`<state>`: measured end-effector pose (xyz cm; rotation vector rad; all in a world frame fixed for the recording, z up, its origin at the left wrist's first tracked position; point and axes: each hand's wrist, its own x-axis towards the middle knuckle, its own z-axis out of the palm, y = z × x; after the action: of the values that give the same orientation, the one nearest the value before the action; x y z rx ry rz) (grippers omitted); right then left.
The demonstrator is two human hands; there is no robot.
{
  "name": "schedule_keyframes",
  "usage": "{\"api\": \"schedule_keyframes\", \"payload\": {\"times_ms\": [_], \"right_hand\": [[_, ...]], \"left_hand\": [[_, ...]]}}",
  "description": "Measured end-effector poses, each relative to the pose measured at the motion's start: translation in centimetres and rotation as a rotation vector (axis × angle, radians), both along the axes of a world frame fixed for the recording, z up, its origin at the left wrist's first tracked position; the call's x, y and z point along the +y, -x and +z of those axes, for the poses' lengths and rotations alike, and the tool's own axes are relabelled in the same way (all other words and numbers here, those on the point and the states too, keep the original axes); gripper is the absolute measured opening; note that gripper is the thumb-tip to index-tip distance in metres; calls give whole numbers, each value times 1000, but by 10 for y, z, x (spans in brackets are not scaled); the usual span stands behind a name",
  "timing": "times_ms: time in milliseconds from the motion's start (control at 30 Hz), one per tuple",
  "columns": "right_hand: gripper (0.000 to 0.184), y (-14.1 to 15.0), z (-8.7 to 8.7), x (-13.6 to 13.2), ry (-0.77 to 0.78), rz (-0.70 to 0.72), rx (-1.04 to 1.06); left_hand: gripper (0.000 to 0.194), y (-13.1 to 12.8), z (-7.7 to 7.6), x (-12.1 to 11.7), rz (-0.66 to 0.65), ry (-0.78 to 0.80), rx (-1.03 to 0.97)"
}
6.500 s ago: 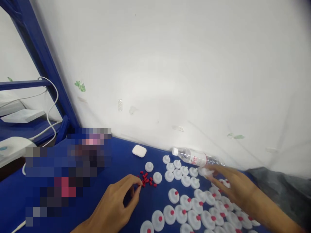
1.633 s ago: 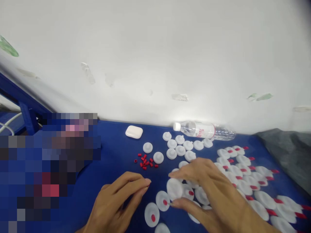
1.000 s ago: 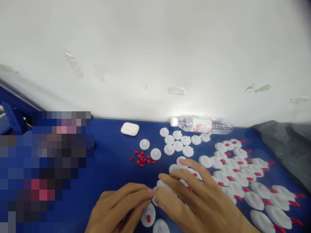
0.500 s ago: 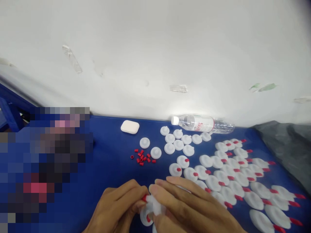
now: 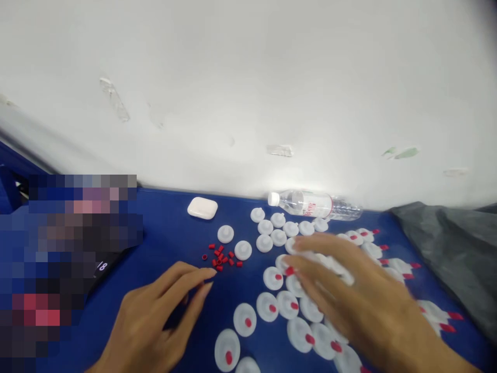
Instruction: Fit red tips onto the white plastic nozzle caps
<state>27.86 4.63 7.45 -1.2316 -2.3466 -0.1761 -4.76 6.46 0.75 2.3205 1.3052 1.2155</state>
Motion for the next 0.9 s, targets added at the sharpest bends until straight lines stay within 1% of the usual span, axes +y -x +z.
{"api": "schedule_keyframes", "payload": {"times_ms": [33,100,167,233,367,500,567,633,700,733,800,900], "right_hand": [[29,-11,4,8,-28,-23,-13],[23,-30,10,22,-19,-112,-11],[23,-45,11,34,65,-194,-12],[24,-55,9,42,172,-223,-33],[23,-60,3,50,323,-213,-54],[20,-58,2,54,472,-273,-99],[21,-61,4,55,534,-307,-105],[33,-67,4,55,526,-366,-83],[44,-75,2,55,453,-456,-80],[47,-78,0,56,410,-506,-96],[44,-83,-4,58,382,-585,-140],[39,-82,-9,63,437,-627,-175]], "left_hand": [[19,2,-1,4,18,-18,29],[26,5,-4,11,32,-58,85],[32,6,-7,15,22,-89,133],[35,5,-10,17,-4,-119,169],[38,6,-11,18,-53,-143,211],[45,8,-16,17,-33,-116,227],[45,9,-18,16,-20,-104,217],[44,8,-19,16,-4,-100,204],[46,6,-17,17,6,-106,184],[47,5,-16,18,-3,-112,175],[49,3,-13,20,-14,-125,153],[45,4,-14,19,-7,-114,132]]}}
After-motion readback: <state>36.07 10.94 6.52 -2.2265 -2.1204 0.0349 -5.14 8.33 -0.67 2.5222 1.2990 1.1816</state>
